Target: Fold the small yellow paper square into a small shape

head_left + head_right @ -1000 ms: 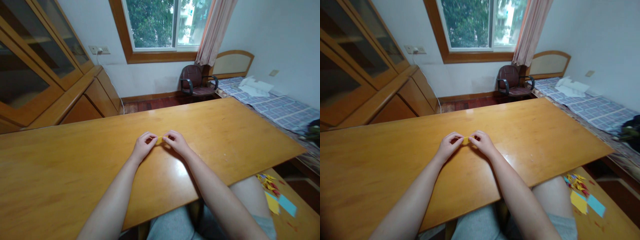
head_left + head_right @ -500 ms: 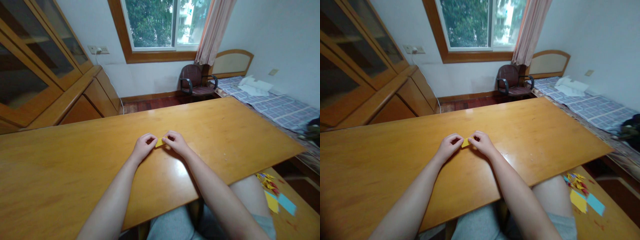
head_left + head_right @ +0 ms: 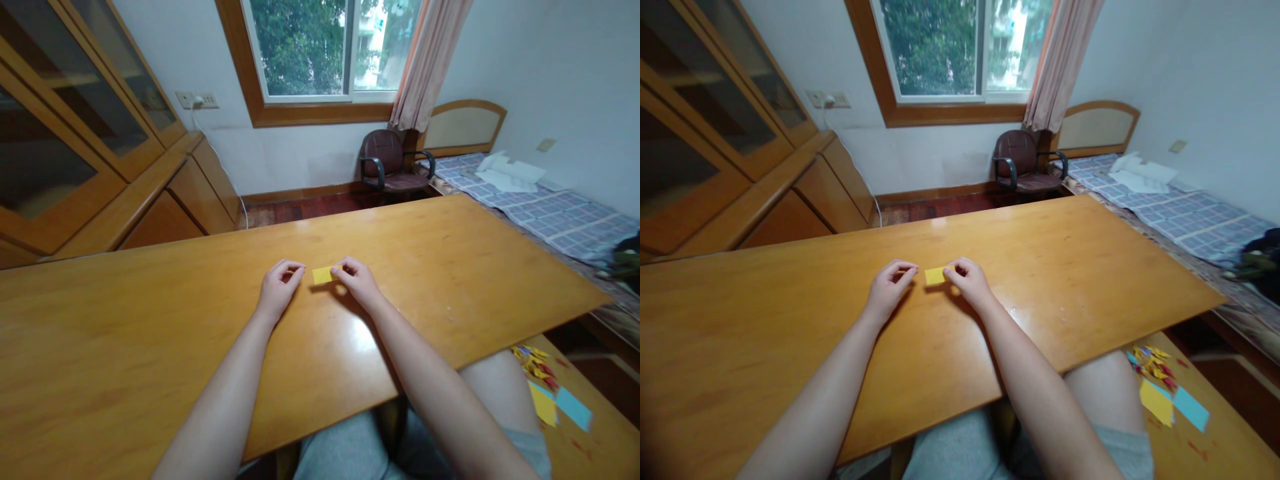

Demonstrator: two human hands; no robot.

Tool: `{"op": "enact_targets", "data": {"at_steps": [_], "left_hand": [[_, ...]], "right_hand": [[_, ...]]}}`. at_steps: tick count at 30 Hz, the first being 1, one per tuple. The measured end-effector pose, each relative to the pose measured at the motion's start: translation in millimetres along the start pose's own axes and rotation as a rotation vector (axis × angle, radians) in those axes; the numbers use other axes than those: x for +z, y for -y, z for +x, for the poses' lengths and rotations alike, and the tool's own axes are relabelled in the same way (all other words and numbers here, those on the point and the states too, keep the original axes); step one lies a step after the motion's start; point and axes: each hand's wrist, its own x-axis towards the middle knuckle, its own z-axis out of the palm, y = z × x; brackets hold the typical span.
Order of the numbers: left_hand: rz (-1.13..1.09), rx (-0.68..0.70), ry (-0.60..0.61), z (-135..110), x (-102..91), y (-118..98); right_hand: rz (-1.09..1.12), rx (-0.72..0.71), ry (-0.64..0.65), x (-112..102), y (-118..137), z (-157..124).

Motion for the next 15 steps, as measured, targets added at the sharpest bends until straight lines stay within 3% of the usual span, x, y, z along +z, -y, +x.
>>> {"op": "enact_targets", "data": {"at_steps": [8, 15], "left_hand": [[0.058, 0.099, 0.201, -6.1, 9.0, -6.2], [0.058, 0.079, 0.239, -6.0, 8.8, -4.0]], "right_hand": [[-0.069, -0.076, 0.092, 2.0, 6.1, -2.0], [-0.072, -0.101, 0.094, 2.5, 8.9, -3.0]]}}
